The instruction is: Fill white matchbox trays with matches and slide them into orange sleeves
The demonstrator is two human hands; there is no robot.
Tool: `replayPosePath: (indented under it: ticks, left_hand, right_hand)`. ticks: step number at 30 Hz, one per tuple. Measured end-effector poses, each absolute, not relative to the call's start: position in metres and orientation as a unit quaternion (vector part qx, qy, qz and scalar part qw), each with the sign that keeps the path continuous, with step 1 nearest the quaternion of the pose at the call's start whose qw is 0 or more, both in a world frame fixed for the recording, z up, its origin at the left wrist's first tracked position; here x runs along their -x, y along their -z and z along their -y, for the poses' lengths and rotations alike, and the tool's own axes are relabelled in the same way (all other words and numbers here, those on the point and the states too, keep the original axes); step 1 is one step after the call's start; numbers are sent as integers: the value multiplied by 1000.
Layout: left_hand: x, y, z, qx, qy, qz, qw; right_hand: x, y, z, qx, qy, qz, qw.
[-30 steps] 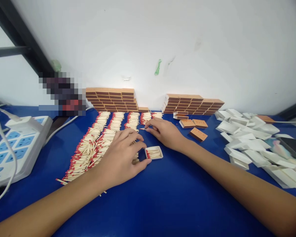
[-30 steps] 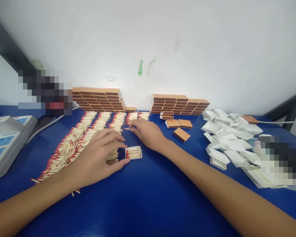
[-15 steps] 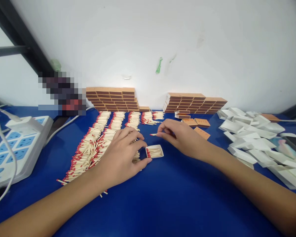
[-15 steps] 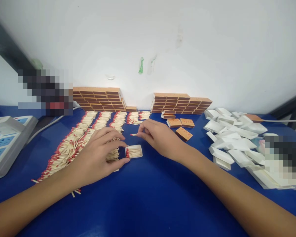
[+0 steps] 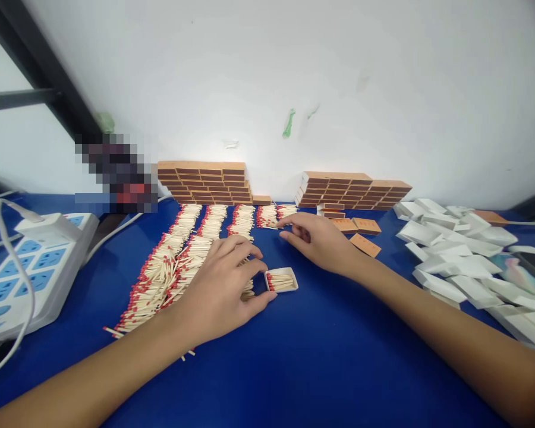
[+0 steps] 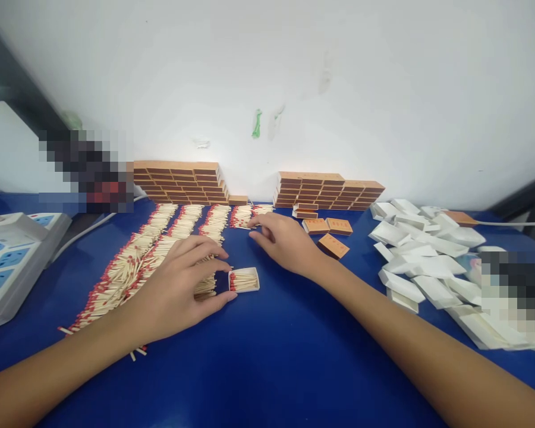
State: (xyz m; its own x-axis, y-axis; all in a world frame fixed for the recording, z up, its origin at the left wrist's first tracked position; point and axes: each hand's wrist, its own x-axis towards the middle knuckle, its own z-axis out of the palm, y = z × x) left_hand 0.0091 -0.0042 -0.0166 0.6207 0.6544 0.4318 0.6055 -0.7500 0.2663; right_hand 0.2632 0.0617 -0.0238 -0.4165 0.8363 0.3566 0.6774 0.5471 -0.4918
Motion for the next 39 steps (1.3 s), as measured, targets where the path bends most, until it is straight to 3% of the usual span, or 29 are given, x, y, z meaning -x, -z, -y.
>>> replayPosePath:
  ticks: [6,20,39]
  left_hand:
    - [-9,16,4,-900,-263,-345,42]
    - [-7,16,6,-901,-261,-343,52]
    - [-8,17,5,-899,-262,-348,53]
  right_hand:
    - [-260,41,-75,471,-94,832,278]
    - [-277,27,-69,528,-133,812,211]
    - [-265,27,-66,473,-154,840,214]
